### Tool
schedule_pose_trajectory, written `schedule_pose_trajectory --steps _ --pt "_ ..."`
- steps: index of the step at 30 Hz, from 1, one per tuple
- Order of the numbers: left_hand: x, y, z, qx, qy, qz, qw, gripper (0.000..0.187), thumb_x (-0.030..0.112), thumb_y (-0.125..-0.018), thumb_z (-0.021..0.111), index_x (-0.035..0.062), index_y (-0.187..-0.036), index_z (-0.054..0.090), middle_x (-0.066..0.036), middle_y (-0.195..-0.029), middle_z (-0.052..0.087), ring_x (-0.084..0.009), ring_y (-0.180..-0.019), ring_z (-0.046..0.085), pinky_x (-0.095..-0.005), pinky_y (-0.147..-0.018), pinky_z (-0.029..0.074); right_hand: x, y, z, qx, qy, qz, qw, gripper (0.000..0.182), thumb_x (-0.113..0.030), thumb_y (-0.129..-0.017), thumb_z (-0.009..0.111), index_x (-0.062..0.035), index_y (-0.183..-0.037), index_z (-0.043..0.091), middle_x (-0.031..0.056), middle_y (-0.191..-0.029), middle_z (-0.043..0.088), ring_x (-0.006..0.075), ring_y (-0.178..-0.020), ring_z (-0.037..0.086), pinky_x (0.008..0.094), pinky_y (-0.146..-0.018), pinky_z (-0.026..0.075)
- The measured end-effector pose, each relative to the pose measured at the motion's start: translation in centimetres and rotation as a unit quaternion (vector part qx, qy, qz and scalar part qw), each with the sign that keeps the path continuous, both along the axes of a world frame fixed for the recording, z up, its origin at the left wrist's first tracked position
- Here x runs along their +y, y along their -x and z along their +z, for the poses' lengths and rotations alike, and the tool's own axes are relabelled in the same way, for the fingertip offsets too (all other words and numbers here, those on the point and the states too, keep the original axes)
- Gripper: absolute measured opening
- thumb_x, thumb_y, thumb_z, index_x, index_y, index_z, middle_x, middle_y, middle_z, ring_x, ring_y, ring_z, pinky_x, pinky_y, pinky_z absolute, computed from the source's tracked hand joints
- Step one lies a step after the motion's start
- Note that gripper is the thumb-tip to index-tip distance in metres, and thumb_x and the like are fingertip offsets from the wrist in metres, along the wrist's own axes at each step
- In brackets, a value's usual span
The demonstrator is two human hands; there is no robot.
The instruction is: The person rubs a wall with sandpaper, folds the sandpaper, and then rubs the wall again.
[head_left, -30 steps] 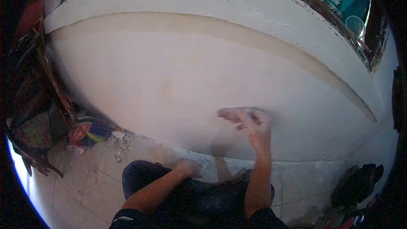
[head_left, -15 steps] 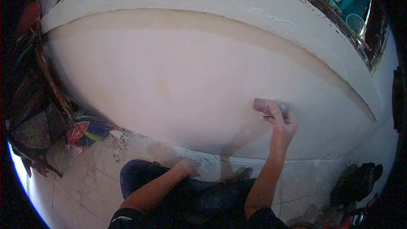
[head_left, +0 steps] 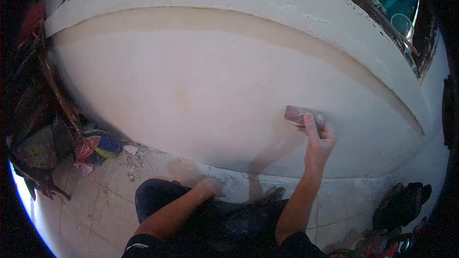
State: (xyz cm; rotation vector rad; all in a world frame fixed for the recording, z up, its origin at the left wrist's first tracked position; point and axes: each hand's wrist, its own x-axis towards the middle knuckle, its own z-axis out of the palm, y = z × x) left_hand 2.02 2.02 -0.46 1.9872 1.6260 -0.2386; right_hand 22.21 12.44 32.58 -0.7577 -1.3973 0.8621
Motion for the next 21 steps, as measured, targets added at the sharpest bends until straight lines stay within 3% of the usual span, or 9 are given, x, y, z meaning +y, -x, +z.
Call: schedule_pose_trajectory --steps 3,5,8,12,14,17,21 --pt "0.2 -0.2 0.0 0.013 0.034 -0.015 0.999 0.057 0.050 -0.091 0.063 0.0067 -0.129 0.063 -0.018 -0.122 0.069 -0.0358 -0.112 0.066 -0.0483 -0.096 0.053 0.3 -0.1 -0.2 0.018 -0.020 -0.020 0.999 0.028 -0.025 -0.093 0.075 0.0033 -0.097 0.072 0.0095 -0.086 0.072 0.0163 -0.073 0.070 0.0309 -0.067 0.061" --pt "0.2 -0.1 0.2 -0.016 0.024 -0.025 0.999 0.057 0.049 -0.091 0.064 0.0064 -0.129 0.063 -0.018 -0.121 0.069 -0.0359 -0.112 0.066 -0.0480 -0.097 0.052 0.4 0.6 -1.1 -0.011 0.011 -0.002 1.000 0.026 -0.025 -0.091 0.078 -0.0007 -0.096 0.073 0.0078 -0.084 0.074 0.0149 -0.071 0.071 0.0266 -0.067 0.056" --pt "0.0 -0.1 -0.7 -0.006 -0.006 -0.009 1.000 0.060 0.051 -0.090 0.066 0.0049 -0.128 0.063 -0.018 -0.122 0.069 -0.0359 -0.112 0.066 -0.0482 -0.097 0.052 -0.5 3.0 -1.9 -0.046 0.017 0.044 0.998 0.026 -0.025 -0.092 0.077 0.0002 -0.097 0.073 0.0077 -0.084 0.074 0.0143 -0.072 0.071 0.0257 -0.067 0.056" --pt "-0.7 0.8 5.5 0.010 0.045 0.008 0.999 0.068 0.061 -0.086 0.065 0.0160 -0.136 0.060 -0.014 -0.131 0.066 -0.0367 -0.121 0.062 -0.0511 -0.102 0.050 -0.6 3.6 -2.0 -0.044 0.010 0.048 0.998 0.025 -0.024 -0.093 0.076 0.0004 -0.099 0.073 0.0081 -0.085 0.074 0.0140 -0.073 0.071 0.0259 -0.066 0.056" --pt "-1.1 0.6 6.1 -0.020 0.030 0.005 0.999 0.060 0.053 -0.090 0.066 0.0038 -0.124 0.067 -0.017 -0.123 0.069 -0.0358 -0.114 0.065 -0.0484 -0.098 0.052 -0.1 2.6 -2.0 0.001 -0.018 -0.002 1.000 0.026 -0.024 -0.093 0.076 0.0002 -0.100 0.073 0.0081 -0.086 0.074 0.0147 -0.073 0.071 0.0273 -0.065 0.057" --pt "0.4 -0.4 -1.1 0.011 0.026 -0.004 1.000 0.058 0.054 -0.091 0.064 0.0039 -0.121 0.068 -0.017 -0.123 0.069 -0.0355 -0.114 0.065 -0.0487 -0.098 0.052 0.2 0.5 -0.4 0.043 -0.019 -0.061 0.997 0.025 -0.023 -0.095 0.073 0.0022 -0.100 0.071 0.0084 -0.088 0.072 0.0140 -0.074 0.069 0.0279 -0.068 0.059" --pt "0.7 -0.6 -0.1 0.038 0.048 -0.016 0.998 0.058 0.053 -0.092 0.063 0.0036 -0.122 0.068 -0.017 -0.124 0.069 -0.0357 -0.113 0.066 -0.0488 -0.098 0.052 0.6 -0.4 -0.2 0.061 -0.037 -0.055 0.996 0.024 -0.023 -0.095 0.073 0.0014 -0.099 0.071 0.0082 -0.088 0.072 0.0139 -0.075 0.069 0.0277 -0.068 0.059"
